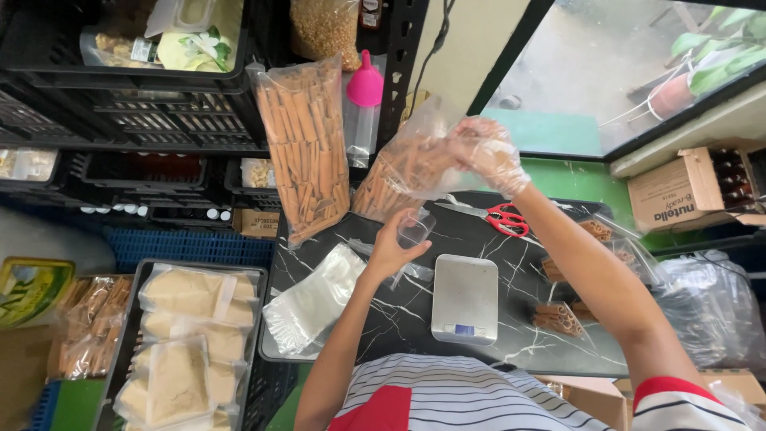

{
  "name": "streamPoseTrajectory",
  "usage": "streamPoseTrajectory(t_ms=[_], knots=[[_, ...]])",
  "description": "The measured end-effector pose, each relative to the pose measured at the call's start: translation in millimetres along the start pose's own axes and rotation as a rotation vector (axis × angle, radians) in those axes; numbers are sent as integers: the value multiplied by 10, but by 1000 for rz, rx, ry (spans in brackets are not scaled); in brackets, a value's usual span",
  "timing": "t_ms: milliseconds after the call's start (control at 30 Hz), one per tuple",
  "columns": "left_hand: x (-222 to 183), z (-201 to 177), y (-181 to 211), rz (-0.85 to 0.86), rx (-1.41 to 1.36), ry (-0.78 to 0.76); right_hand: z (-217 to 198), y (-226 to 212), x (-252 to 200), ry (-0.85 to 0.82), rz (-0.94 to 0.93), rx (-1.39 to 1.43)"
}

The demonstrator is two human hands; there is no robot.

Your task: The person places cinnamon sticks into small plastic bags, weighs the bags on a digital scale, and seals them.

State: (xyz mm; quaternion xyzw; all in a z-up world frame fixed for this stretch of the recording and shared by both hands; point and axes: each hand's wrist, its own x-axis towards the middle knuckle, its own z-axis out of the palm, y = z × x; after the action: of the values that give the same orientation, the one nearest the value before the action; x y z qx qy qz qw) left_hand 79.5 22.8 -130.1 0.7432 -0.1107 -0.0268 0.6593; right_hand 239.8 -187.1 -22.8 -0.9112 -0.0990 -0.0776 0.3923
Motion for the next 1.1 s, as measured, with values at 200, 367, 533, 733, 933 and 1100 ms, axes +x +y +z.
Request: streamPoseTrajectory(t_ms=[200, 367, 533, 733, 933, 1100], knots=[[26, -82, 344, 29, 8, 30, 25, 649, 57, 99, 418, 451], [10, -124, 547, 30, 22, 36, -555, -869, -347, 155, 416, 672], [-27, -186, 955, 101, 76, 77, -772, -491, -346, 67, -445, 479], [-110, -203, 1310, 249, 86, 119, -962, -1441, -837, -298, 204, 517], [-226, -208, 1490, 280, 89, 85, -924, -1559, -877, -271, 211, 344], [-234, -162, 1446, 253, 64, 42, -773, -1530, -1028, -197, -231, 132]])
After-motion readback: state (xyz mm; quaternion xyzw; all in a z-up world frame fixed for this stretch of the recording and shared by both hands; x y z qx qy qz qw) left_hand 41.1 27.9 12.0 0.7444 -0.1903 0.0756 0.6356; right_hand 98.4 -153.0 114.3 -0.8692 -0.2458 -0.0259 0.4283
